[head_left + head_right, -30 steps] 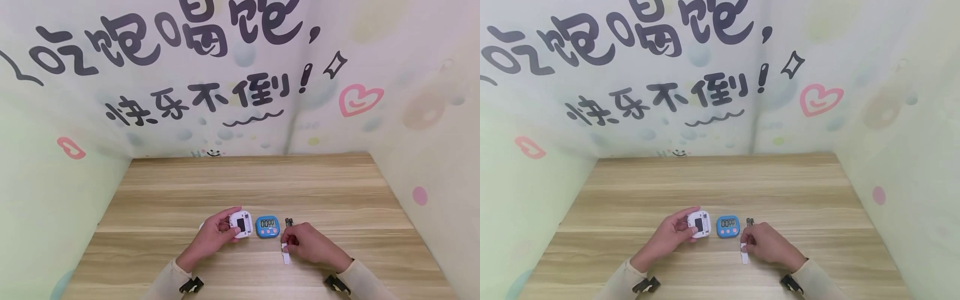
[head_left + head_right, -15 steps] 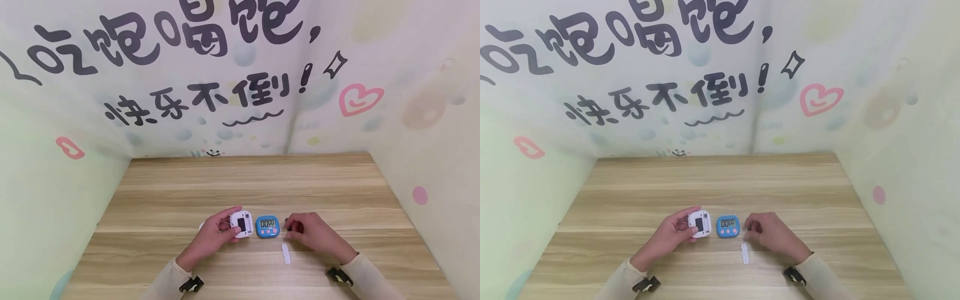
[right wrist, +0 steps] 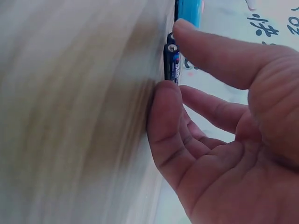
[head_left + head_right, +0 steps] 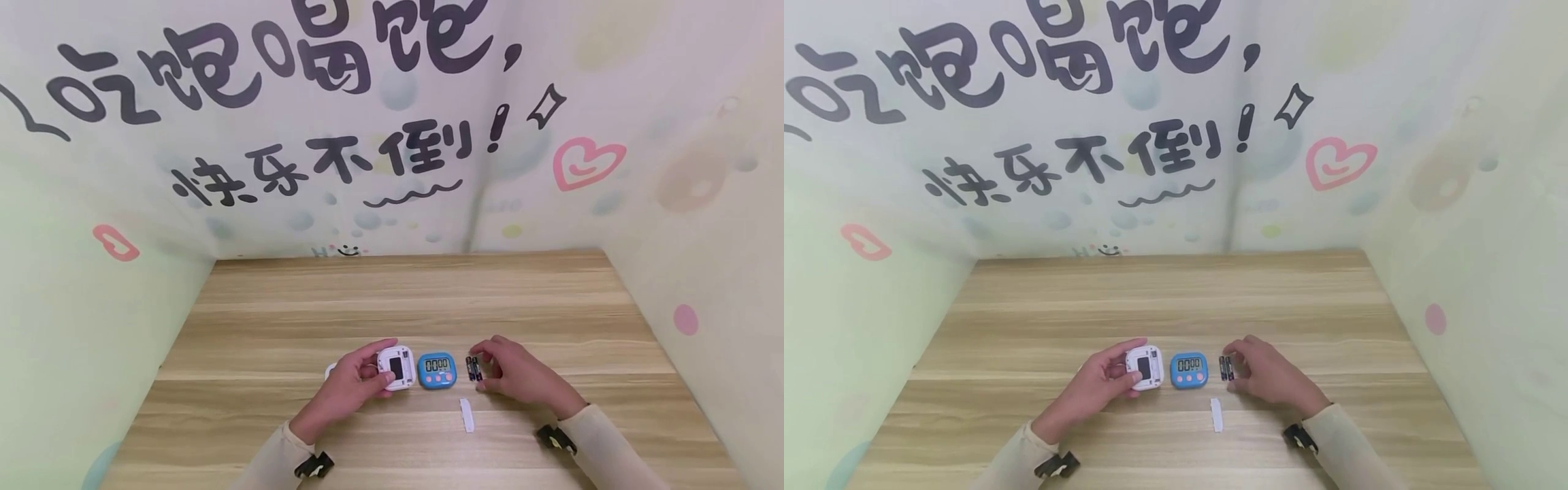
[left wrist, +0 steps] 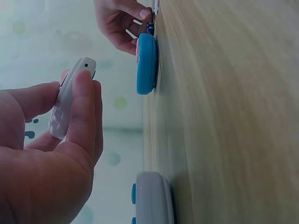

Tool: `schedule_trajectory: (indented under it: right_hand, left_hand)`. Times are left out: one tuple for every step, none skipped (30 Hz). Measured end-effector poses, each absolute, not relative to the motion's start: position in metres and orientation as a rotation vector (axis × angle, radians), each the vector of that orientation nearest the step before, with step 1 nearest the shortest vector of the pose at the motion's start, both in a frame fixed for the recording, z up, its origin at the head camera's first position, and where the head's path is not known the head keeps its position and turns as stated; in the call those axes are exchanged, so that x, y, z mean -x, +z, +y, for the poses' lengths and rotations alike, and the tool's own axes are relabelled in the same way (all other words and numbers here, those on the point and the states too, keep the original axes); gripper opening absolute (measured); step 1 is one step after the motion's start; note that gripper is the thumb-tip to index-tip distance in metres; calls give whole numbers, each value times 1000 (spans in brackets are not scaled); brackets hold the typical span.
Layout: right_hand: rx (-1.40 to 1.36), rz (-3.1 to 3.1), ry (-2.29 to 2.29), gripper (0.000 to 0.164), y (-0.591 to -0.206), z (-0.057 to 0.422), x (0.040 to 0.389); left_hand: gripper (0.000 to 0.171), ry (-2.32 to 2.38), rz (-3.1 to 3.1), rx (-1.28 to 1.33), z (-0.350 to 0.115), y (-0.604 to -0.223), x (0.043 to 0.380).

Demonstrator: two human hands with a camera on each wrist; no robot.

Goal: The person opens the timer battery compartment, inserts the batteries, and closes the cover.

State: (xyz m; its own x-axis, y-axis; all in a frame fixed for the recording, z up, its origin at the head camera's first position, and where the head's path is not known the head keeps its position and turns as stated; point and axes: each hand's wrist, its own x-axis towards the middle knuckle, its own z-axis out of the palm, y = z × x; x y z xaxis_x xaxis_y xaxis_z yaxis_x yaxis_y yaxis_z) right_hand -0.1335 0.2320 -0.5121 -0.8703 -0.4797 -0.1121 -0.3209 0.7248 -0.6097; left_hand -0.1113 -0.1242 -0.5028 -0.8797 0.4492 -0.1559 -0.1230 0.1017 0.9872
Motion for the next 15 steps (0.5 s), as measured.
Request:
schedule_trajectory:
  right_hand:
    - [632,2669,-866,51,-513,232,134]
    - [631,2672,-860,51,-513,232,134]
    - [632,2676,-854,50,-514,232,134]
    - [633,2682,-846,49,-514,231,135]
    - [637,2689,-840,48,-515,231,135]
    - [640,2695,-834,47,-515,231,135]
    - [644,2703,-826,46,-515,231,135]
    - [645,2709,-818,44,-515,230,136]
    - [647,2716,-808,44,-515,230,136]
    - [641,2723,-795,43,-515,229,136]
    - [637,2726,-788,43,-514,229,136]
    - [624,2728,-781,42,-514,229,136]
    - [609,2728,-780,42,-513,229,136]
    - [590,2725,-783,42,-513,229,136]
    - [571,2719,-792,43,-512,229,136]
  left_hand:
    - [63,1831,1964,-317,-124,-503,111]
    - [63,1831,1964,-318,-124,-502,111]
    - [63,1830,1964,-316,-124,-502,111]
    - [62,1828,1966,-316,-124,-502,111]
    - [62,1830,1962,-315,-124,-501,111]
    - [62,1831,1960,-313,-124,-501,110]
    - [62,1831,1957,-311,-124,-501,110]
    - [62,1831,1957,-311,-125,-501,110]
    - [62,1832,1955,-310,-125,-501,110]
    - [62,1833,1954,-312,-125,-501,110]
    - [62,1836,1951,-312,-125,-501,110]
    - [62,1835,1952,-312,-125,-501,110]
    - [62,1835,1953,-312,-125,-501,110]
    - [62,1836,1952,-312,-125,-501,110]
    - [62,1837,1950,-310,-125,-501,110]
